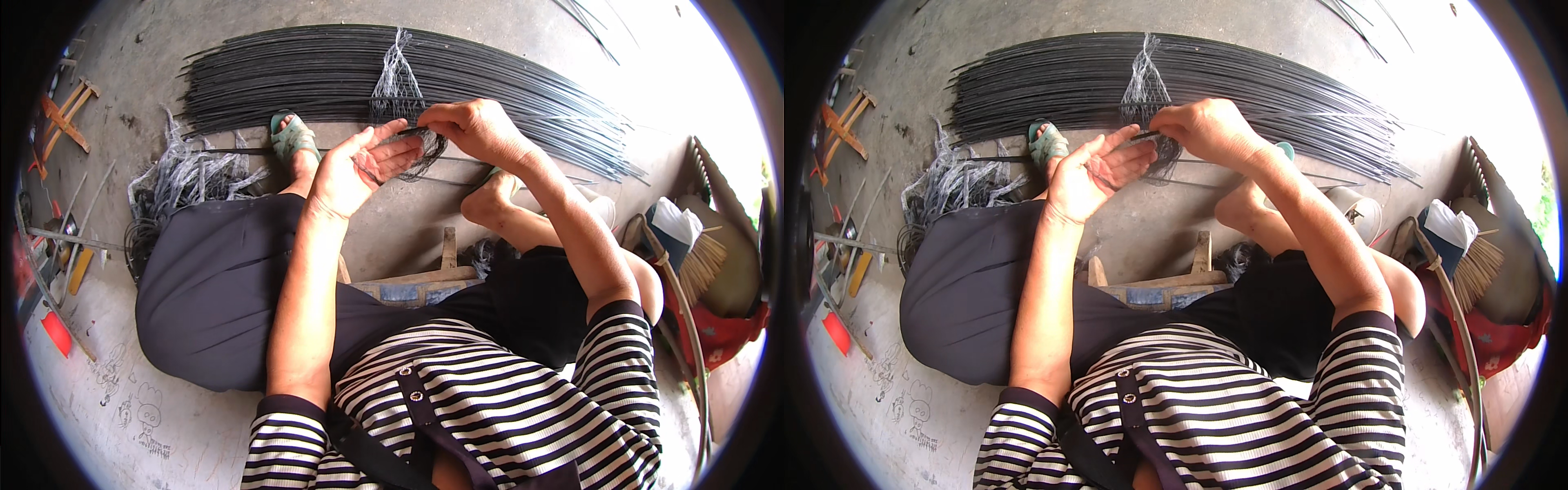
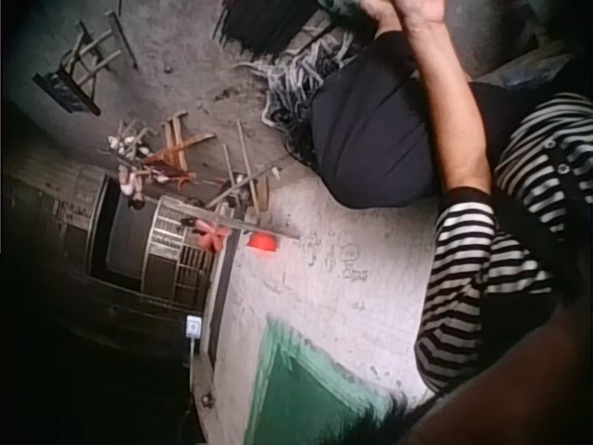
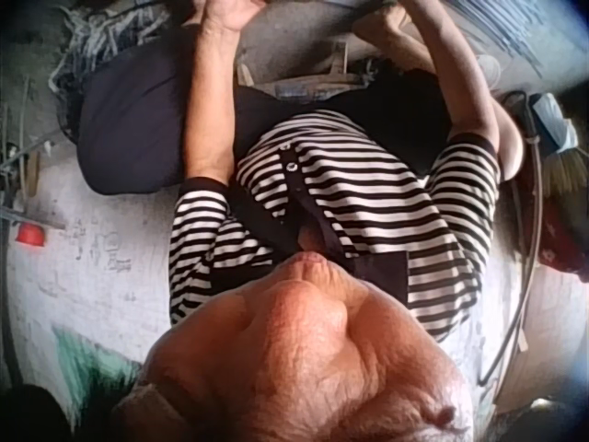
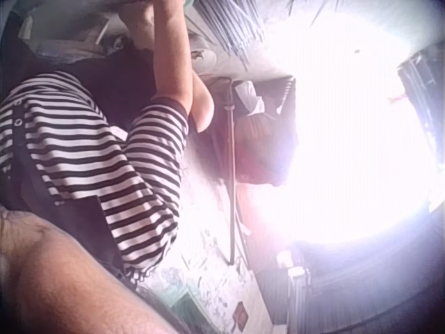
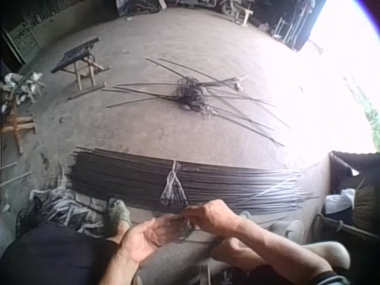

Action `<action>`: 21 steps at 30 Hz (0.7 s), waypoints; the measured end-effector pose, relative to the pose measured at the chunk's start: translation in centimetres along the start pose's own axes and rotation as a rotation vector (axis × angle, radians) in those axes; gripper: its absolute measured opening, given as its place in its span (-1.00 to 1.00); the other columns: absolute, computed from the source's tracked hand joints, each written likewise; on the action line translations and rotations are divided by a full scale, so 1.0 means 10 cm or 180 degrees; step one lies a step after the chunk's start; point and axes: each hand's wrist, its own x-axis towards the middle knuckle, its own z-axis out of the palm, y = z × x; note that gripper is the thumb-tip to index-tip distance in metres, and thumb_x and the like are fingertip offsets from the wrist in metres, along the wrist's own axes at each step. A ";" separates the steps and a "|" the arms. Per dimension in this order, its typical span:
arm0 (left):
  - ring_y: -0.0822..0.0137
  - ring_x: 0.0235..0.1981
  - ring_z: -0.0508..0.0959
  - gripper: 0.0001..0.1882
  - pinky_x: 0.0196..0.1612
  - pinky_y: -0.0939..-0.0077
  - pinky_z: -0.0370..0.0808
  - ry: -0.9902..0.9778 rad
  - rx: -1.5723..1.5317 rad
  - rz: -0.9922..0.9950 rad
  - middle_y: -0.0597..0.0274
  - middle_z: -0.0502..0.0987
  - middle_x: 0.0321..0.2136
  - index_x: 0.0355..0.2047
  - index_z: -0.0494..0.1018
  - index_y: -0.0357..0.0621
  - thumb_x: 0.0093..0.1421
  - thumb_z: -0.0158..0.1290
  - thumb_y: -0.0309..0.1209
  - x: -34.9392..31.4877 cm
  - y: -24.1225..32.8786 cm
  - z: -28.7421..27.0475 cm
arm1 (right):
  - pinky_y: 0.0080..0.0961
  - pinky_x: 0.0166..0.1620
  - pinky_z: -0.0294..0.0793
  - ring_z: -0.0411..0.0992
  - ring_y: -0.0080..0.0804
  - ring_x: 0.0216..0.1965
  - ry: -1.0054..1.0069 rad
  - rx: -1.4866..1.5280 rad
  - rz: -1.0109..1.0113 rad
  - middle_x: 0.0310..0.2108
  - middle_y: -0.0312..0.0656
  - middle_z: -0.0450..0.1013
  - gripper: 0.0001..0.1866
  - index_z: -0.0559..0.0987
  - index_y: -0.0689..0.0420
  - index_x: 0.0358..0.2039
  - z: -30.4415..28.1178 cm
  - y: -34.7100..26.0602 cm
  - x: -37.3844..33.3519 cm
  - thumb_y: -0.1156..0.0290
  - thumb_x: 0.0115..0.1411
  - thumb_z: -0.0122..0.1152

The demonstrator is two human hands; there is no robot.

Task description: The person threads a metal rod through the mesh of a black net, pulling the netting along the rod by hand.

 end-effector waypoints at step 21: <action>-0.24 0.40 0.54 -0.35 0.56 -0.06 0.37 -0.0169 -0.0312 0.0019 -0.42 0.57 0.29 0.45 0.33 -0.50 0.69 -0.23 -0.12 0.08 -0.09 0.00 | -0.37 -0.08 0.78 0.78 -0.28 -0.22 -0.0059 0.1524 -0.0456 -0.22 -0.26 0.79 -0.71 0.76 -0.17 0.17 0.10 -0.19 -0.02 0.27 0.47 0.38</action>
